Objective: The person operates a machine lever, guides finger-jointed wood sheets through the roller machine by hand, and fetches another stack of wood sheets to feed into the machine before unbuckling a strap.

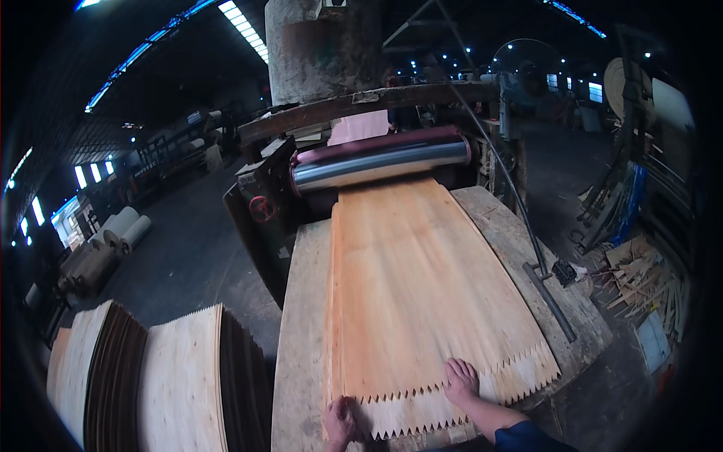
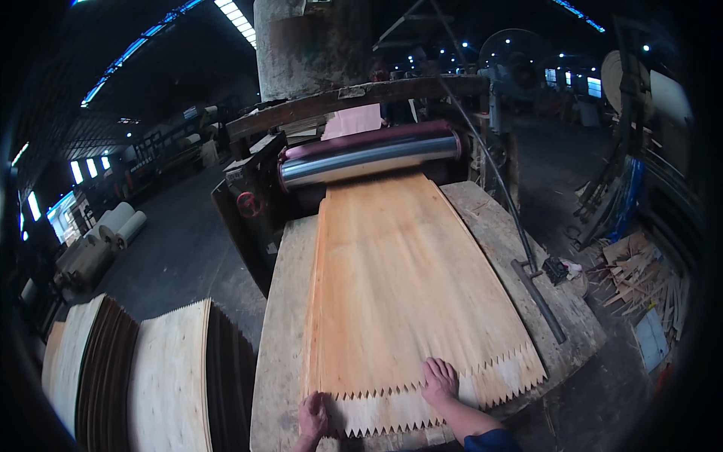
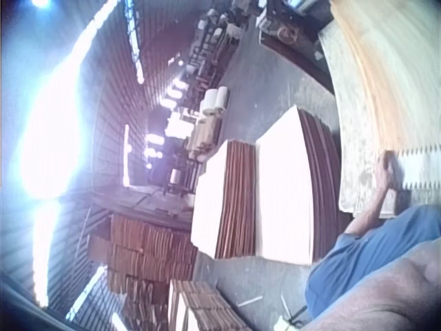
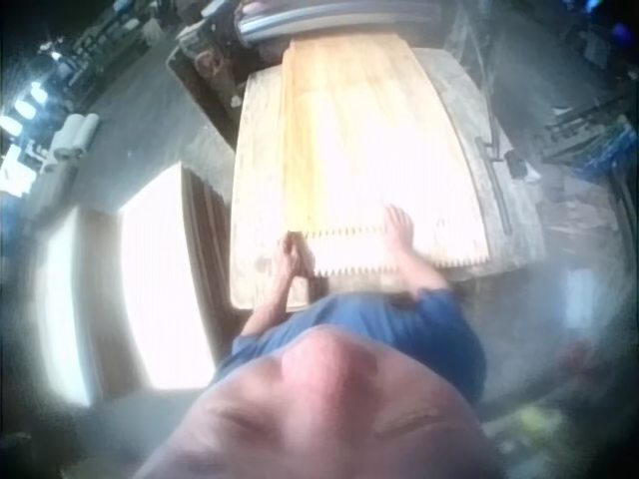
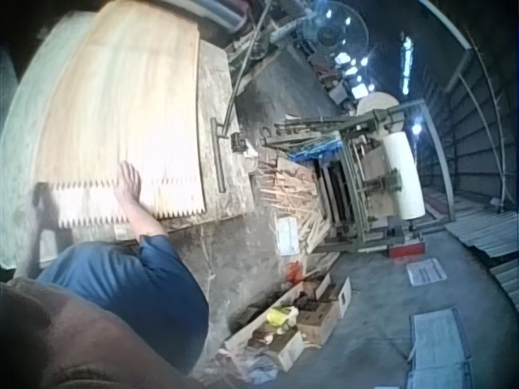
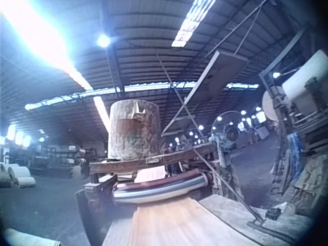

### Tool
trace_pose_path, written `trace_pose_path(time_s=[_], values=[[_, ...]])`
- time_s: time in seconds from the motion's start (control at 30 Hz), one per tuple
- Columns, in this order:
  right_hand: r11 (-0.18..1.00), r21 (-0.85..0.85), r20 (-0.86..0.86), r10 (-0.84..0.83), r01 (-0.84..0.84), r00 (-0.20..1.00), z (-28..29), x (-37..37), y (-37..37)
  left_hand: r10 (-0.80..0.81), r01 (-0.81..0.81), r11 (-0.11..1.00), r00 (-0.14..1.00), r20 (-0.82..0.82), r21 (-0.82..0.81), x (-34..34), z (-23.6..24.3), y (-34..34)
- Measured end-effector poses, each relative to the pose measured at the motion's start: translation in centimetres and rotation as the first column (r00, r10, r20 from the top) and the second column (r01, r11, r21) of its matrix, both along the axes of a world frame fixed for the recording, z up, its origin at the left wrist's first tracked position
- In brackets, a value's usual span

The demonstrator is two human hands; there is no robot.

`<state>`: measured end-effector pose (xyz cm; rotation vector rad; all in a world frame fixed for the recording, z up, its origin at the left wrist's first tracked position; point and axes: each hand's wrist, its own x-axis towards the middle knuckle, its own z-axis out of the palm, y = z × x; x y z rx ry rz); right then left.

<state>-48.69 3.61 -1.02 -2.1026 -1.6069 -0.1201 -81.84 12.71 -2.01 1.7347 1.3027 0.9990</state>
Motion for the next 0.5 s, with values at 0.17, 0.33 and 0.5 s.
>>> trace_pose_path(time_s=[0.17,0.33,0.5], values=[[1.0,-0.002,0.006,-0.013,0.013,1.0,0.5,-0.2,-0.5,0.041,0.089,0.949,0.915,-0.402,0.302,0.8,-0.8,0.5],[1.0,-0.028,0.019,-0.009,0.009,1.0,0.0,-0.2,-0.3,0.062,0.094,0.936,0.905,-0.421,0.34,0.3,-1.5,0.4],[1.0,-0.023,0.032,0.008,-0.007,0.999,0.2,0.1,-0.4,0.094,0.06,0.937,0.905,-0.416,0.343,1.0,-1.4,0.3]])
